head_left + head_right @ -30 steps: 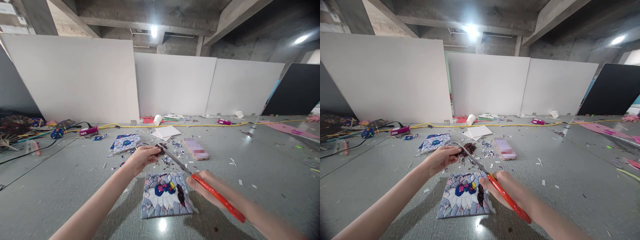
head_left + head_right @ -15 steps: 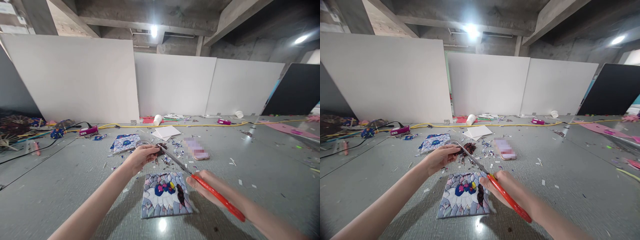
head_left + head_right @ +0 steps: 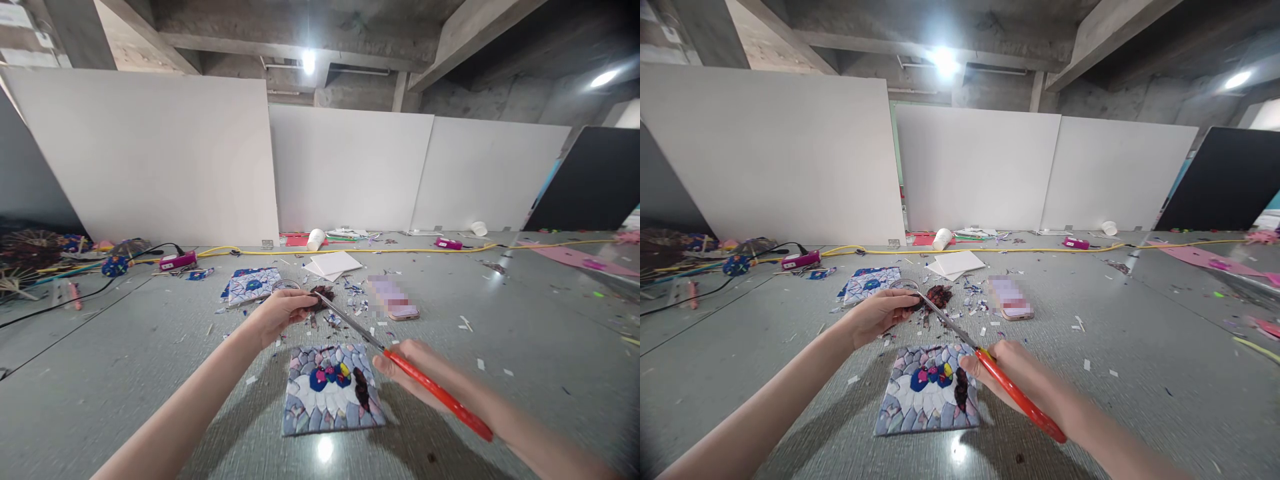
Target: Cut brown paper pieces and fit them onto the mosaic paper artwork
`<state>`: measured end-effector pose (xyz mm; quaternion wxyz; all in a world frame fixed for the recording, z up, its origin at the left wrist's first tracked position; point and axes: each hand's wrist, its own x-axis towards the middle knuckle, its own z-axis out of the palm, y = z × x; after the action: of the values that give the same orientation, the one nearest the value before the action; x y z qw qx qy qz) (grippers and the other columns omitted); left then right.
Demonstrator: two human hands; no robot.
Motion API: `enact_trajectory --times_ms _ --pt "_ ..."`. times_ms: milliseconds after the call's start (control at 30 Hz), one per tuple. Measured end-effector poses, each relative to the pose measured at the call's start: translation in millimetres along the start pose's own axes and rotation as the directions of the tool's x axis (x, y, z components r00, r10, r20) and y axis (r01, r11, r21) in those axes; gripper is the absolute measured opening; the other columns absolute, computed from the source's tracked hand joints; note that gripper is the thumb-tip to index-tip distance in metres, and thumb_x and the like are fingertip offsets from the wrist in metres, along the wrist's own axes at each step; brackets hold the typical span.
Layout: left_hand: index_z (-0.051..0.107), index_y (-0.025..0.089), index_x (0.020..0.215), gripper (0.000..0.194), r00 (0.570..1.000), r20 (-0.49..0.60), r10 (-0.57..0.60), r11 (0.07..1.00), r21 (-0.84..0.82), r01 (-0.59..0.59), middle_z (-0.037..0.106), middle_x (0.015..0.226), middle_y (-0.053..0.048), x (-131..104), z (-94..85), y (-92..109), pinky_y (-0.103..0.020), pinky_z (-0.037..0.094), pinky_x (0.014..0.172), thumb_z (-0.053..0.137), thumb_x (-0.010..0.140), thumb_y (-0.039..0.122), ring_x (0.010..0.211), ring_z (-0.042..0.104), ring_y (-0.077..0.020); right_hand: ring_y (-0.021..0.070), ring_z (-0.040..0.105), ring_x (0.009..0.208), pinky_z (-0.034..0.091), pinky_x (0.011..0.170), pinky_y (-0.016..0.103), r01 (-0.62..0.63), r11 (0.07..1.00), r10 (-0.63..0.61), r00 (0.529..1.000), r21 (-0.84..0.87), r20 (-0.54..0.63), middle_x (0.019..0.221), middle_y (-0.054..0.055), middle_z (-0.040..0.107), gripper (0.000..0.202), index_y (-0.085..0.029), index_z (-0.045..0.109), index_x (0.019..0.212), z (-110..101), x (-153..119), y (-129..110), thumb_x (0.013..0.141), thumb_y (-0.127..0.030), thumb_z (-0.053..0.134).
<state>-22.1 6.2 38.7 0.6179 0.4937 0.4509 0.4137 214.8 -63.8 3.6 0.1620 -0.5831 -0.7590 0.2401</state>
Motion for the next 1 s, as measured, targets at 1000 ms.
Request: enact_trajectory --times_ms 1000 --pt "0.067 0.012 0.072 0.026 0.993 0.101 -0.054 0.99 0.138 0.04 0.063 0.062 -0.003 7 2.9 -19 -0.021 0.041 0.06 0.075 0.053 0.028 0.056 0.056 -0.009 0.0247 0.06 0.058 0.034 0.05 0.029 -0.201 0.935 0.117 0.953 -0.293 -0.281 0.064 0.016 0.063 0.041 -0.016 0.055 0.062 18 16 27 0.081 -0.047 0.037"
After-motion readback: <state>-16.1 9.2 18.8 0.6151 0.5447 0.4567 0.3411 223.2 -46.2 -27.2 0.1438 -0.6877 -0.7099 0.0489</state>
